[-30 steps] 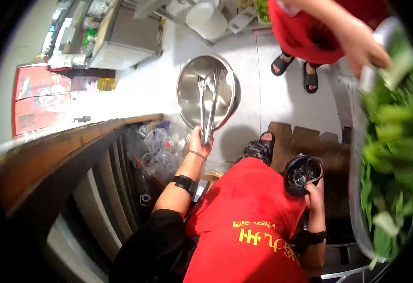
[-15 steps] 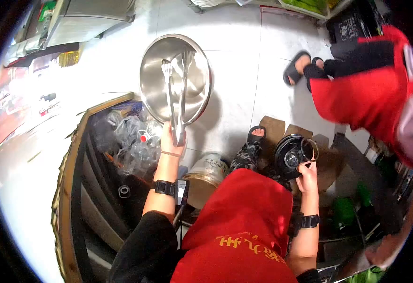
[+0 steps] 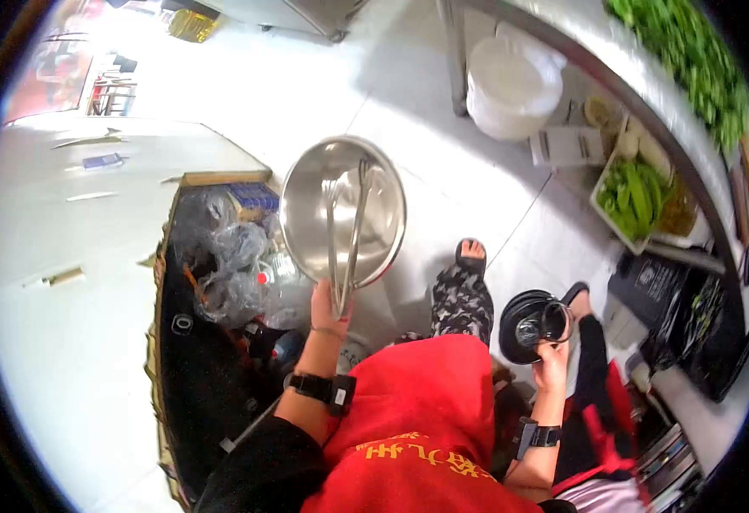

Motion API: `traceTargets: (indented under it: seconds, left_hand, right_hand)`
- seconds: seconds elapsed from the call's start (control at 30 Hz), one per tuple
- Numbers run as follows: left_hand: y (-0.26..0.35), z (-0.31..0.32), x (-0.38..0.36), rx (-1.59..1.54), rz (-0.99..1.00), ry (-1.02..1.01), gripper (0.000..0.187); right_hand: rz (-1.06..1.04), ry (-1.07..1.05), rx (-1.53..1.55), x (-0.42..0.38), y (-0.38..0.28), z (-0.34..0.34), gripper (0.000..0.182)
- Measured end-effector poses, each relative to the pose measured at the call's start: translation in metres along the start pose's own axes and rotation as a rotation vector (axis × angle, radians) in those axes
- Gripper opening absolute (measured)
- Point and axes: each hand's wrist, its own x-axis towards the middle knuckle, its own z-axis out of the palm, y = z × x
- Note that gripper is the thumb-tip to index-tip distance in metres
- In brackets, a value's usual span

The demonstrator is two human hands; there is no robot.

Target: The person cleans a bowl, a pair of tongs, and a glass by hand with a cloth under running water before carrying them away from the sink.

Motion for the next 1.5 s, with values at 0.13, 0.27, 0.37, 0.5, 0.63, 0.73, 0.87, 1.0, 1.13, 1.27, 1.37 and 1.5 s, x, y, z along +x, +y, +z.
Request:
traceTargets:
  seconds: [0.13, 0.27, 0.37, 0.5, 0.63, 0.73, 0.87, 1.0, 1.13, 1.27, 1.37, 1.5]
  left_hand:
    - [0.039, 0.061, -0.003, -0.464, -0.248, 0.317, 0.026]
    - [0.109, 0.073, 0.023, -0.603, -0.220, 0.310, 0.026]
    - [0.161, 0.073, 0.036, -0.655, -0.130, 0.308, 0.022]
    - [0.196, 0.031, 0.062, -0.411, 0.098, 0.295, 0.016]
    - [0.301, 0.039, 0.096, -0.532, -0.033, 0.475, 0.013]
    - [0.357, 0.019, 0.134, -0.524, -0.034, 0.529, 0.015]
    - [0.446, 0.001, 0.170, -0.538, 0.089, 0.412, 0.016]
    - [0.503, -0.029, 0.230, -0.643, 0.202, 0.355, 0.015]
    - [0.551, -0.065, 0.294, -0.654, 0.147, 0.461, 0.017]
    - [0.612, -0.095, 0.340, -0.350, 0.408, 0.526, 0.013]
    - [0.682, -0.121, 0.377, -0.823, 0.276, 0.652, 0.014]
    - [0.731, -0.184, 0.446, -0.826, 0.324, 0.756, 0.018]
  right_hand:
    - [0.019, -0.238, -0.166, 0.031, -0.042, 0.048, 0.079]
    - [0.049, -0.277, -0.234, 0.049, -0.112, 0.155, 0.078]
    - [0.091, -0.402, -0.265, 0.059, -0.134, 0.220, 0.077]
    - [0.234, -0.511, -0.330, 0.082, -0.153, 0.319, 0.076]
    - [0.352, -0.550, -0.390, 0.104, -0.172, 0.455, 0.062]
    - [0.328, -0.509, -0.395, 0.106, -0.180, 0.566, 0.048]
    - [0.356, -0.862, -0.399, 0.138, -0.176, 0.696, 0.060]
    - [0.381, -0.952, -0.345, 0.165, -0.167, 0.815, 0.056]
    - [0.402, -0.979, -0.401, 0.220, -0.141, 0.925, 0.053]
    - [0.086, -1.230, -0.762, 0.275, -0.105, 1.057, 0.057]
    - [0.499, -1.087, -0.545, 0.270, -0.097, 1.162, 0.058]
    - [0.448, -1.159, -0.590, 0.284, -0.050, 1.286, 0.058]
